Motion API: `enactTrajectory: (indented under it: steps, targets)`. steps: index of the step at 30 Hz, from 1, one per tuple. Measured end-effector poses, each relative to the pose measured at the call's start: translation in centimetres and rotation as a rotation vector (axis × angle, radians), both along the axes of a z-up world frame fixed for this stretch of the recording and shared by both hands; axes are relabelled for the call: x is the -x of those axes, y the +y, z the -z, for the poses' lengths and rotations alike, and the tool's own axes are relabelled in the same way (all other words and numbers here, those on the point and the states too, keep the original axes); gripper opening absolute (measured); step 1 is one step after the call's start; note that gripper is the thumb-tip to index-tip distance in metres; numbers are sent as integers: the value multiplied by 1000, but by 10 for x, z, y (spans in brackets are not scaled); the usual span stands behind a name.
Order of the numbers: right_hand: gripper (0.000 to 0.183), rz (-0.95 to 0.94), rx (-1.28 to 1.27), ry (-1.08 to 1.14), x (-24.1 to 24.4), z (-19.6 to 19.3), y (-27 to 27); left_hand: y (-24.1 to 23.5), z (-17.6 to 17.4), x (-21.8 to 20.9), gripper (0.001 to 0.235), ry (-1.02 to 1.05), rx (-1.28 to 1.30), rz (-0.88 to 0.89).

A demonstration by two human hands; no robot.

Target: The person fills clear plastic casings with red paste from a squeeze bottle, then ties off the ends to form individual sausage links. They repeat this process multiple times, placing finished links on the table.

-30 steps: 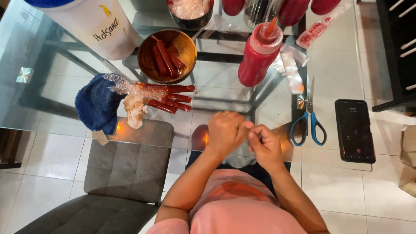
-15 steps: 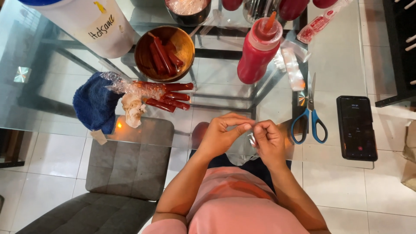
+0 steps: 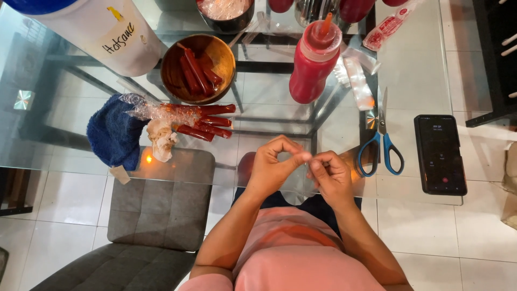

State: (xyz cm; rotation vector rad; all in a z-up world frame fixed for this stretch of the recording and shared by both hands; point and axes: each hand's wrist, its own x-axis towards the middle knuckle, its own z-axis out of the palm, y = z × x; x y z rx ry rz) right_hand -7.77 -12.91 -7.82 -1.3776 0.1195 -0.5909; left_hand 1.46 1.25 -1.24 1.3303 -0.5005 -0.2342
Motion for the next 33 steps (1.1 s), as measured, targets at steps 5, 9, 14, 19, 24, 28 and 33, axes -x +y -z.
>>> enactTrajectory:
  steps: [5,9,14,19,24,28,33]
  targets:
    - [17,4,-83,-1,-1,-6,4,4,-16,0,9,-21,-11,68]
    - [13,47,-48,12,0,8,4,8,-23,2,15,-12,-19,100]
    - [11,28,-1,14,-2,0,4,9,-26,5,21,-10,-64,142]
    - [11,11,-15,1,-2,1,3,4,-12,4,9,3,-40,99]
    - [6,-26,111,9,-1,-6,2,1,14,4,23,100,20,-33]
    - [7,-44,147,37,2,1,-1,-3,15,1,33,44,31,-97]
    - [10,22,185,78,3,-5,1,0,-4,-3,30,-21,26,-140]
